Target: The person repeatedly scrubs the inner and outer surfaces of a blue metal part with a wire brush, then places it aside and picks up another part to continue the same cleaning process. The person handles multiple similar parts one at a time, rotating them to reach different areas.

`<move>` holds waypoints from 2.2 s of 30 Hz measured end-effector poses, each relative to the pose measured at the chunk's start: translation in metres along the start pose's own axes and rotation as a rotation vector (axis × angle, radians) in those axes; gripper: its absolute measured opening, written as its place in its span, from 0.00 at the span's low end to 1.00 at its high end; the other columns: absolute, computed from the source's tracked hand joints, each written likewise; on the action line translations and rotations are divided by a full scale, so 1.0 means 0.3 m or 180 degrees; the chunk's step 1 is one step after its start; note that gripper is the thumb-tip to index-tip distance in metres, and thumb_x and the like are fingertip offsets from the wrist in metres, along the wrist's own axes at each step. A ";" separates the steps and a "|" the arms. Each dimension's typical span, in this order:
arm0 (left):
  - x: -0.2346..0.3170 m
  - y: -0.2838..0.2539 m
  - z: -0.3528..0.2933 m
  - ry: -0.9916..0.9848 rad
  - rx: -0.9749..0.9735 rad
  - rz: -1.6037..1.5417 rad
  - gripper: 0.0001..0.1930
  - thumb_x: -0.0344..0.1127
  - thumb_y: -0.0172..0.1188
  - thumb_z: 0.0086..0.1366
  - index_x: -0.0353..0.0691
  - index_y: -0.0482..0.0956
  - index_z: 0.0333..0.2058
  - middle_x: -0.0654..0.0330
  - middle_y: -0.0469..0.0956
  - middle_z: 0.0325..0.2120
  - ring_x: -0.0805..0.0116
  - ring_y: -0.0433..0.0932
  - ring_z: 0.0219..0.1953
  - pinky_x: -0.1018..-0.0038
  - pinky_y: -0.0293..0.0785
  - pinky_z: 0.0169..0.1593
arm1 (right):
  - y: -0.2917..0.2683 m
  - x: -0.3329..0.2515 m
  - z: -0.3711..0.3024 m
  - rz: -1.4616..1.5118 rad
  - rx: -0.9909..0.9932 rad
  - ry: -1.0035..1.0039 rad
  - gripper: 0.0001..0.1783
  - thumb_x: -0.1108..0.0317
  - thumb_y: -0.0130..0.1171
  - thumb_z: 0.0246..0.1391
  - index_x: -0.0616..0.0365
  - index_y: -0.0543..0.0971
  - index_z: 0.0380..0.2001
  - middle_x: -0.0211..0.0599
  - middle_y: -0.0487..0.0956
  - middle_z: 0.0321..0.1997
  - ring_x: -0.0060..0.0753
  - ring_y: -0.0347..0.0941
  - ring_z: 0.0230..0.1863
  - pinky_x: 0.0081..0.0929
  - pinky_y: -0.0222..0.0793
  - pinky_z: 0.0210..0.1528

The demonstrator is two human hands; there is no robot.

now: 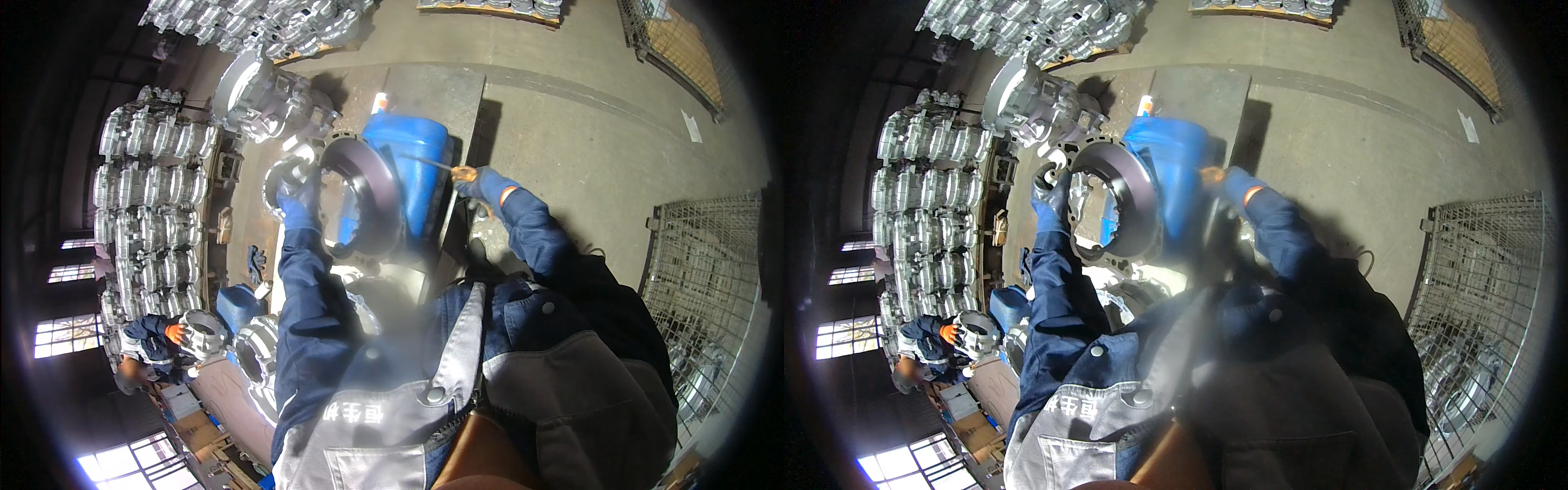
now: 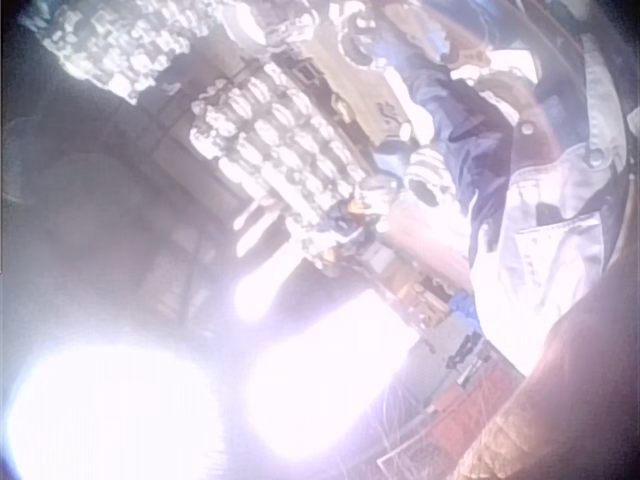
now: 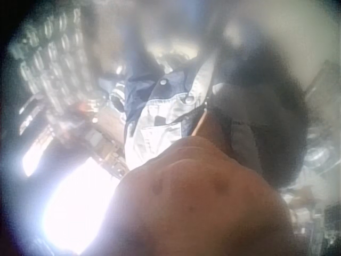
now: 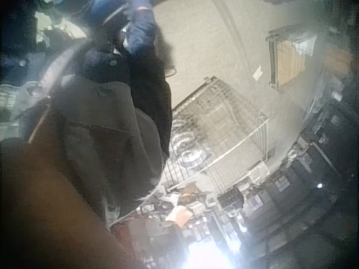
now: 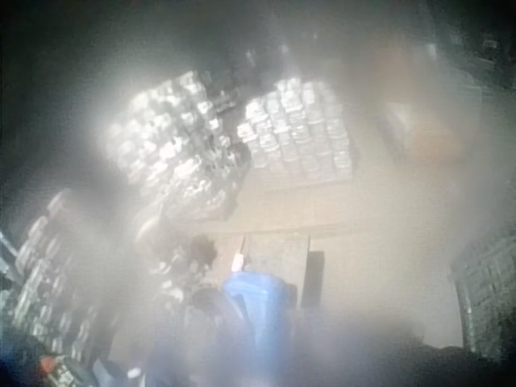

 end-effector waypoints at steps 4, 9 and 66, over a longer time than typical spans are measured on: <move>-0.010 0.002 0.015 0.0064 0.0018 0.0179 0.20 0.33 0.66 0.54 0.42 0.72 0.46 0.59 0.77 0.29 0.73 0.75 0.22 0.77 0.71 0.23 | 0.021 -0.041 -0.055 -0.0088 -0.0293 -0.0105 0.31 0.45 0.51 0.57 0.41 0.65 0.62 0.32 0.77 0.47 0.31 0.76 0.35 0.30 0.76 0.35; 0.010 0.001 0.005 -0.0182 0.0031 0.0067 0.21 0.32 0.68 0.53 0.41 0.74 0.46 0.59 0.77 0.32 0.72 0.75 0.28 0.76 0.72 0.30 | 0.019 -0.182 -0.227 -0.0361 -0.0278 0.0120 0.34 0.38 0.38 0.60 0.39 0.60 0.65 0.32 0.76 0.50 0.33 0.76 0.35 0.34 0.76 0.32; -0.163 -0.060 -0.068 -0.1736 -0.0620 -0.1996 0.23 0.38 0.68 0.54 0.37 0.73 0.47 0.60 0.75 0.32 0.70 0.73 0.32 0.74 0.70 0.33 | -0.156 -0.123 -0.061 -0.1142 -0.0490 -0.0472 0.17 0.59 0.61 0.55 0.57 0.78 0.43 0.30 0.78 0.28 0.19 0.72 0.23 0.22 0.69 0.24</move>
Point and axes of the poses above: each hand's wrist, its own z-axis towards the middle knuckle, its own y-axis out of the palm, x = y × z, the point moved 2 cm from there along z, towards the middle knuckle
